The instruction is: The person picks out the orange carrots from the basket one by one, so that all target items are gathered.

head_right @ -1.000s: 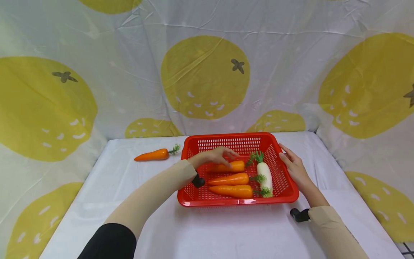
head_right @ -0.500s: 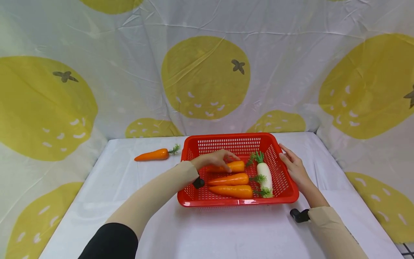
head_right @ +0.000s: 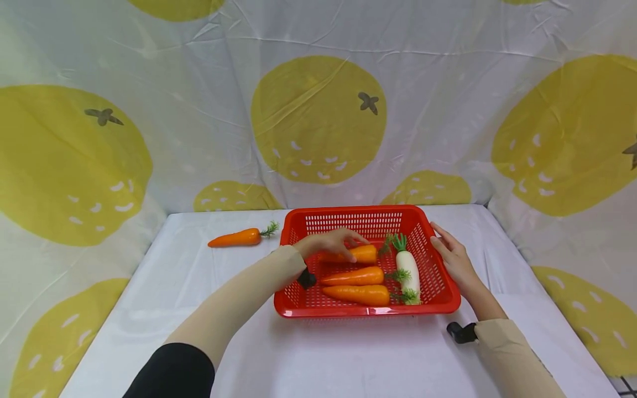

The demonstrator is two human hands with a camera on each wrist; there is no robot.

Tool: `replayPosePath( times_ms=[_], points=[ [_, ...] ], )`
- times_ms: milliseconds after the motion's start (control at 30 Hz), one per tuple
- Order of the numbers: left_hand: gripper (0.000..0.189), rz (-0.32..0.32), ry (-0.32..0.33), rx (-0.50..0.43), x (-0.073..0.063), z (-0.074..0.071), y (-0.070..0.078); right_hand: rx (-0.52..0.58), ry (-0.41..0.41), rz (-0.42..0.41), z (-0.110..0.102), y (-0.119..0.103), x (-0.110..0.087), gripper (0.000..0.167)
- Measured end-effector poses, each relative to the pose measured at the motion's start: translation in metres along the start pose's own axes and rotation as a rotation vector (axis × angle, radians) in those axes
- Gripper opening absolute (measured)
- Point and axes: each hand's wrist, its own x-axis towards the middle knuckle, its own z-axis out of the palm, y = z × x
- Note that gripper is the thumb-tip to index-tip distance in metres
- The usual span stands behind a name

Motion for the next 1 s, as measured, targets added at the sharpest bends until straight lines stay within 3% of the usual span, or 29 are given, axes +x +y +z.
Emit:
replayPosePath(
  times_ms=[267, 467, 767, 1000],
  points=[
    [0.054, 0.012, 0.002, -0.027, -0.009, -0.013, 0.009, 0.022, -0.008, 0.001, -0.001, 0.000, -0.003, 0.062],
    [0.056, 0.061, -0.014, -0.054, -0.020, -0.026, 0.022, 0.014, -0.008, -0.001, -0.001, 0.000, -0.003, 0.063],
    [0.058, 0.182, -0.016, -0.021, -0.050, -0.044, 0.036, 0.043, -0.011, -0.004, -0.001, -0.001, -0.002, 0.062],
    [0.058, 0.219, -0.008, -0.043, -0.074, -0.059, 0.030, 0.050, -0.016, -0.004, -0.001, -0.002, -0.002, 0.062]
  ],
)
